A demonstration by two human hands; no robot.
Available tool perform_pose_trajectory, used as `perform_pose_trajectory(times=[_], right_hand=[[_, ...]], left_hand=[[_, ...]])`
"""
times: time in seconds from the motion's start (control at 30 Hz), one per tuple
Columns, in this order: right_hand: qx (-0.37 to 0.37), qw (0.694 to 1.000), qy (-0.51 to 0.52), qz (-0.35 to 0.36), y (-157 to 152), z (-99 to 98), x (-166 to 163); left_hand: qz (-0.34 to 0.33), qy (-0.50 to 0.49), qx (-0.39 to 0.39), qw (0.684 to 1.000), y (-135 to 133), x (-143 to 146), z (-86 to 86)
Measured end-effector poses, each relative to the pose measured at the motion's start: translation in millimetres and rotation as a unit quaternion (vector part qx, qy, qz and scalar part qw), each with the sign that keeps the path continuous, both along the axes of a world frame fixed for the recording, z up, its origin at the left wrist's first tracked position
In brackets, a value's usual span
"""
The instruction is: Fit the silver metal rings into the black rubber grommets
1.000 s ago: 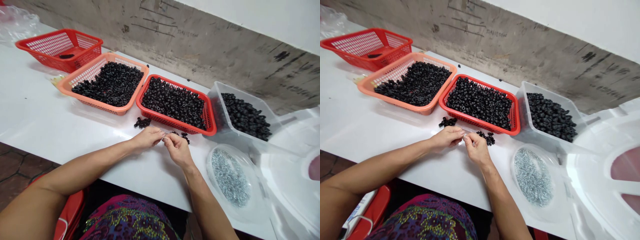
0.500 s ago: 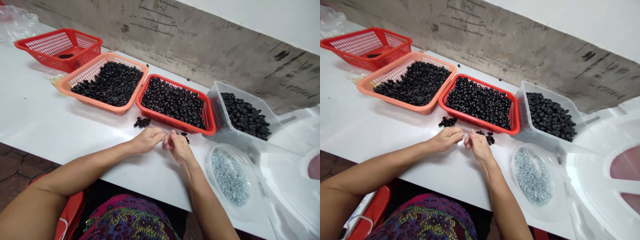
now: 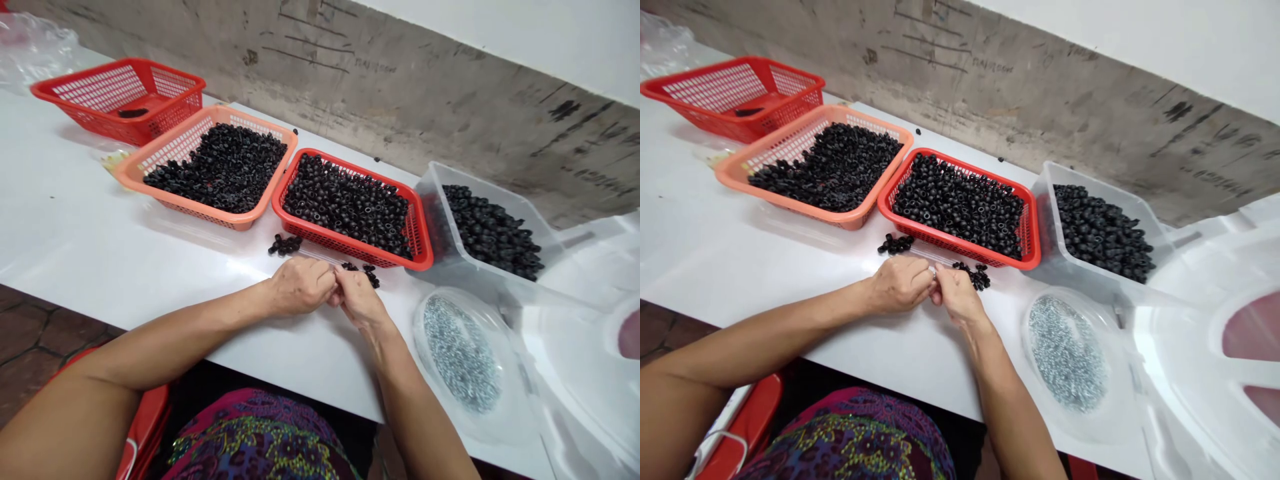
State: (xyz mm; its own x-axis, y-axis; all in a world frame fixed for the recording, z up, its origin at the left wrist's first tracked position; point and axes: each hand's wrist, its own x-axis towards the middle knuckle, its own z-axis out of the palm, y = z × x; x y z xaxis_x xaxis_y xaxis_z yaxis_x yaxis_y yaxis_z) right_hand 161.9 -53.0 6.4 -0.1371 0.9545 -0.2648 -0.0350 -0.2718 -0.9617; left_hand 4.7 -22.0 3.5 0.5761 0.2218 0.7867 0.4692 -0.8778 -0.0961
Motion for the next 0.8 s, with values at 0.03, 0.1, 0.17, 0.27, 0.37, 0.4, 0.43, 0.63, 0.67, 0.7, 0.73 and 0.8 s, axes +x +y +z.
perform_pose_trajectory(times=[0.03,0.1,0.17,0.27,0.37,0.4,0.43,0.63,0.67,0.7,0.73,0.8], right_hand=[[-0.002,1.0,0.01,-0.006,-0.3,0.6,-0.2],[-0.007,0.999,0.043,-0.013,-1.0,2.9,-0.4],[-0.008,0.997,0.071,-0.002,-1.9,5.4,-0.5],[0.013,0.996,0.087,0.022,-3.3,7.3,-0.9],[0.044,0.995,0.079,0.031,-5.1,7.7,-0.8],[0.055,0.995,0.072,0.033,-5.7,8.0,-0.5],[0.064,0.995,0.065,0.037,-6.1,8.4,-0.1],[0.095,0.993,0.05,0.048,-5.1,7.7,5.7],[0.1,0.993,0.041,0.042,-4.5,6.5,6.8],[0.106,0.993,0.029,0.032,-4.0,5.1,7.5],[0.112,0.993,0.02,0.023,-3.7,3.8,7.9],[0.12,0.993,0.017,0.019,-3.6,1.9,7.4]], left_hand=[[-0.001,0.003,0.005,1.0,-0.3,0.0,0.3],[-0.003,0.005,0.009,1.0,-0.9,-0.5,1.1],[-0.007,0.001,0.009,1.0,-1.1,-1.3,2.1],[-0.006,-0.014,-0.001,1.0,-0.8,-2.5,3.9],[-0.001,-0.026,-0.014,1.0,-0.8,-3.5,5.3],[-0.001,-0.031,-0.016,0.999,-0.9,-3.7,5.4],[-0.001,-0.036,-0.017,0.999,-1.2,-3.9,5.3],[-0.024,-0.063,-0.196,0.978,-2.7,-5.0,2.2],[-0.035,-0.06,-0.275,0.959,-2.7,-5.1,2.5],[-0.045,-0.058,-0.358,0.931,-2.5,-5.2,3.2],[-0.052,-0.058,-0.431,0.899,-2.2,-5.3,4.2],[-0.054,-0.076,-0.527,0.845,-1.7,-5.5,6.7]])
